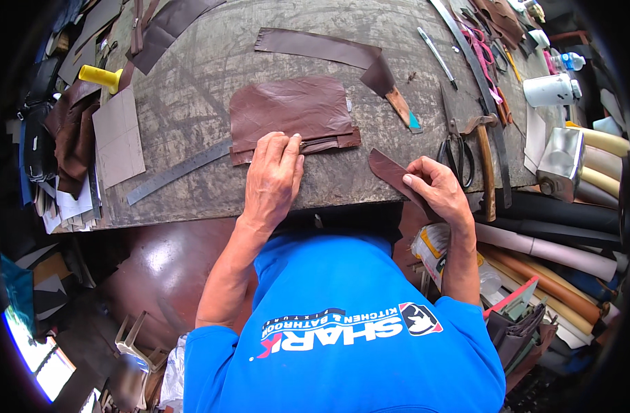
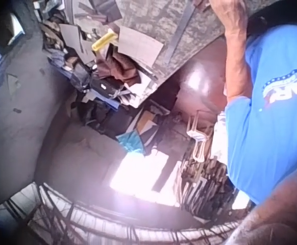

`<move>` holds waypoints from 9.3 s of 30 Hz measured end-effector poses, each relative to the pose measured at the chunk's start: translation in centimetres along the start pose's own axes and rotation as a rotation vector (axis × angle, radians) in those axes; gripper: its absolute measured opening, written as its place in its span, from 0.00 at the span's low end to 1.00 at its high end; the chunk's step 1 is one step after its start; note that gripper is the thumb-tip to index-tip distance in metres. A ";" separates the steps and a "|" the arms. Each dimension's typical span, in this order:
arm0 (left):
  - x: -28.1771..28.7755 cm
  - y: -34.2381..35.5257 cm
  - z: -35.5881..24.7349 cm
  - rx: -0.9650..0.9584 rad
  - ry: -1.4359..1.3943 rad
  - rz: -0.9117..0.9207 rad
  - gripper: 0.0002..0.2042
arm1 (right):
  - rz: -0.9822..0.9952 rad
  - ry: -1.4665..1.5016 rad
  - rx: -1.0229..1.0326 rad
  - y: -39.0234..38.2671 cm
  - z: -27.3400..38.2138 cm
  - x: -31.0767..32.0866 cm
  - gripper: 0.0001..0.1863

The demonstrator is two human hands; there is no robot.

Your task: The recorder is assembling and hammering a leather pouch with a zipper.

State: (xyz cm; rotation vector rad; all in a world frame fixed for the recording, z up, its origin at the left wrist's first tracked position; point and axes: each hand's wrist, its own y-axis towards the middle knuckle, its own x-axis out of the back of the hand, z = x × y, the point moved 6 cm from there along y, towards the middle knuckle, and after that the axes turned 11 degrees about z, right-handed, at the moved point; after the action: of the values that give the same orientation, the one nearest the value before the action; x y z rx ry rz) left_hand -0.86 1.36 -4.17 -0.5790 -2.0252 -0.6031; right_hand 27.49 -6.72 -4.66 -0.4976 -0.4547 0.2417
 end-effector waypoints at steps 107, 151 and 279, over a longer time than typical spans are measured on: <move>0.9 -12.2 4.5 0.147 -0.006 -0.325 0.20 | 0.398 -0.088 -0.044 9.2 12.1 -14.7 0.12; 0.0 -12.1 3.9 0.203 0.205 -0.249 0.18 | 0.436 -0.085 -0.025 10.2 12.1 -14.7 0.13; -2.5 -4.6 -6.0 0.025 0.203 0.371 0.38 | -0.028 -0.143 -0.168 3.5 5.7 -6.9 0.16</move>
State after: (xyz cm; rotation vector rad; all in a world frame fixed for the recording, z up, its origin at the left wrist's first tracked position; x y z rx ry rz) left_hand 1.32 -6.23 -4.43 -0.8201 -1.6780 -0.3942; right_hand 18.34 -3.71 -4.42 -0.6406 -0.6248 0.2143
